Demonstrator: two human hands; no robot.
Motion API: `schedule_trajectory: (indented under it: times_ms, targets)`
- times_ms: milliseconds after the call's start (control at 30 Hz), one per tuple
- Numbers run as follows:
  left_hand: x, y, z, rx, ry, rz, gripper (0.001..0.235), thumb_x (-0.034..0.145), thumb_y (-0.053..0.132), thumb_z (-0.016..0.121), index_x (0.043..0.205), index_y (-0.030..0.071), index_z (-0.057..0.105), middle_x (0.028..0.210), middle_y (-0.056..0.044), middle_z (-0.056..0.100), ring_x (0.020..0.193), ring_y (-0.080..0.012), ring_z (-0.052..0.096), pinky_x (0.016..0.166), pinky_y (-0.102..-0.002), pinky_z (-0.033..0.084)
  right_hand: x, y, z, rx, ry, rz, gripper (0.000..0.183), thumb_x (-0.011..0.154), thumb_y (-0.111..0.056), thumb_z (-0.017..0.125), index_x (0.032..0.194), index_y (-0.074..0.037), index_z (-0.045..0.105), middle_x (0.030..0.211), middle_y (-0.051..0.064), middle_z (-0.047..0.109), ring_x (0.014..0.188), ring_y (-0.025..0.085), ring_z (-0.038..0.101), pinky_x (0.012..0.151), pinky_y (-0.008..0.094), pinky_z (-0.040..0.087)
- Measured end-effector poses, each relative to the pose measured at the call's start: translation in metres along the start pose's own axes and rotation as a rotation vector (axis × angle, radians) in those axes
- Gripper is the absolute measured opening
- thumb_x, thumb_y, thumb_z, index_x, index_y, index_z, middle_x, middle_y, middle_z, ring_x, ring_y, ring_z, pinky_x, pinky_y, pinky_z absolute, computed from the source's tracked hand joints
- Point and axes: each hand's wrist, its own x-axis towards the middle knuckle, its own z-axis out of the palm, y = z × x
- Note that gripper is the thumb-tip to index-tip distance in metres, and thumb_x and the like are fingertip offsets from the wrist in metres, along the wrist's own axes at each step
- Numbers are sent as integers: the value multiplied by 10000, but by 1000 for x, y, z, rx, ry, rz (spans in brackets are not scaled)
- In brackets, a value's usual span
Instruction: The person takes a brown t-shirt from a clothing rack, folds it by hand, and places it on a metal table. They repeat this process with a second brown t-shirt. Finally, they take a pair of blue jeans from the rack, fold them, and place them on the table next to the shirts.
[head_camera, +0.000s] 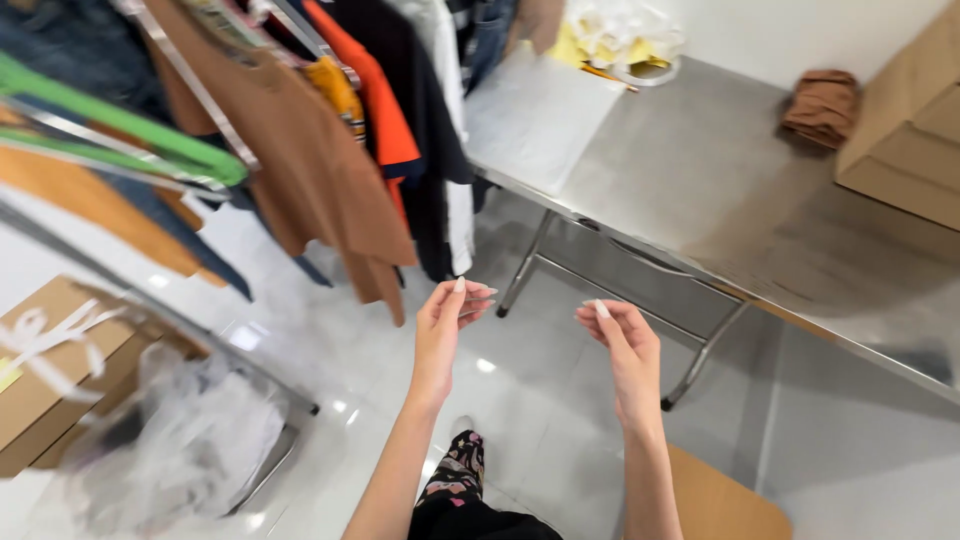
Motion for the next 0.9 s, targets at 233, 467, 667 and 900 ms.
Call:
schedule_trajectory:
  times_ms: [233, 467, 667, 900]
  targets:
    - [-24, 30, -50, -48, 87, 58, 281, 1056, 282, 527, 996, 80, 714, 998, -105, 780, 941, -181, 722, 888, -306, 559, -25, -9, 88, 16, -252, -67, 146, 994, -128, 627, 1071, -33, 705, 966, 134, 753, 968, 194, 702, 907, 307, 540]
    - [29, 66, -94, 7, 137, 162, 246, 1033, 298, 579, 1136, 124, 719, 1188, -61, 696, 1147, -157, 605, 969, -306, 520, -8, -22, 196, -78, -411, -106, 172, 970, -179, 673, 1062, -49, 738, 1005, 131, 766, 1005, 177, 690, 922, 326, 544]
    - [92, 112, -121, 46, 58, 232, 349, 1042, 304, 544, 1333, 137, 642, 1340, -73, 531, 1286, -174, 476, 1033, -333, 477, 74, -19, 305, -188, -452, -413, 229, 984, -243, 691, 1142, -84, 737, 1060, 129, 747, 1073, 224, 680, 904, 373, 558]
    - [209, 139, -152, 100, 48, 448, 548, 1066, 382, 450, 1528, 91, 399, 1588, -215, 254, 1327, -379, 490, 1004, -467, 539, 155, -38, 395, -623, -305, -826, 312, 978, -183, 706, 1255, -51, 642, 1134, 149, 658, 1067, 331, 660, 843, 434, 578]
